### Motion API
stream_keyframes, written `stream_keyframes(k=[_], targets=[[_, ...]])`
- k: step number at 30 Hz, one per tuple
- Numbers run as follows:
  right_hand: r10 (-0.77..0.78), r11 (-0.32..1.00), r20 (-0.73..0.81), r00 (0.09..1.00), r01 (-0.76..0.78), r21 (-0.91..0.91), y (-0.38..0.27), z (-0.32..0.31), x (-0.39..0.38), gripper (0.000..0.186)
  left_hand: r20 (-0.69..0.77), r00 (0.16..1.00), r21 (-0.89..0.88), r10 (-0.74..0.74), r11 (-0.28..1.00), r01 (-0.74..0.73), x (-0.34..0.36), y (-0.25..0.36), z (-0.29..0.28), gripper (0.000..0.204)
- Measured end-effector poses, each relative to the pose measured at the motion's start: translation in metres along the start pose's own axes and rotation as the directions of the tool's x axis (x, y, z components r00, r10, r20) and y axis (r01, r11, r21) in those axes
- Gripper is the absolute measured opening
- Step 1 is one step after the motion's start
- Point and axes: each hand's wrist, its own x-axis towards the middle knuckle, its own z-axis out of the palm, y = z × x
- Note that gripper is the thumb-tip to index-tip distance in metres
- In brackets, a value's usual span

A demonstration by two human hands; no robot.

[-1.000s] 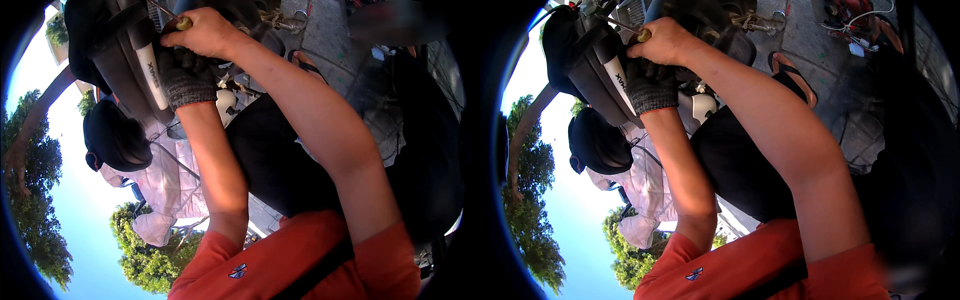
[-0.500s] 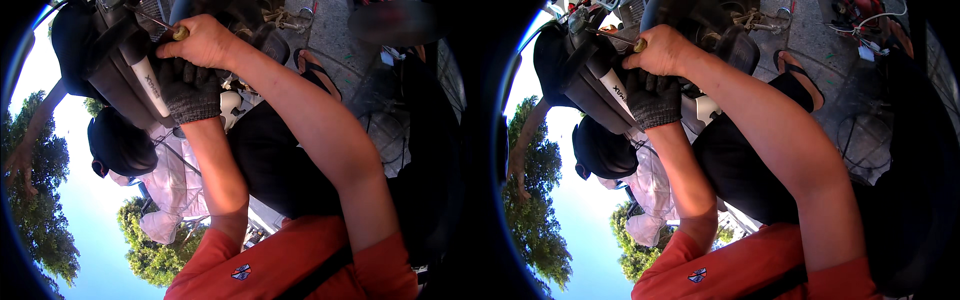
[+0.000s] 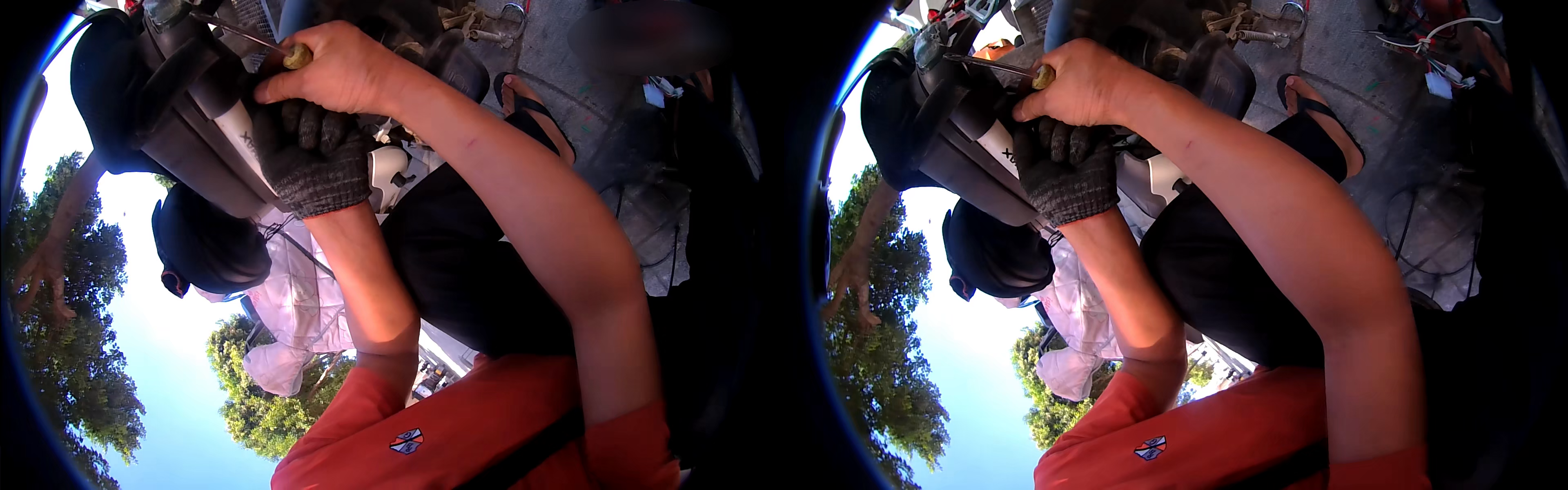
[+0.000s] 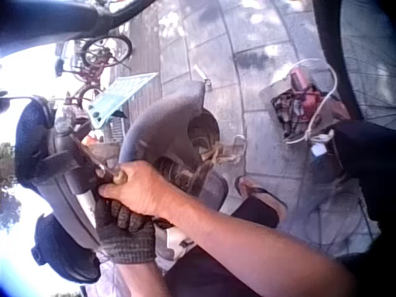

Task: The person walks to a bicycle, puts on gloves, and uses a screwdriver to adjust the handlebars. They then test the handlebars and move the bicycle slightly.

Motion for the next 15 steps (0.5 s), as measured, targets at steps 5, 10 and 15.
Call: stream_keyframes(k=[5, 10, 15], targets=[[0.078, 0.996, 0.051, 0.996, -0.08, 0.027, 0.003, -0.004, -0.001, 0.048, -0.01, 0.999, 0.097, 0.039, 0.995, -0.038, -0.002, -0.002, 0.001, 0.021], [0.018, 0.991, 0.092, 0.996, -0.031, 0.134, 0.012, -0.007, 0.001, 0.049, -0.075, 0.99, 0.254, 0.118, 0.962, -0.096, -0.006, -0.005, 0.004, 0.022], [0.071, 0.989, 0.136, 0.988, -0.087, 0.12, 0.015, -0.009, 0.007, 0.049, -0.035, 0.994, 0.195, 0.103, 0.976, -0.094, -0.003, -0.005, -0.002, 0.023]])
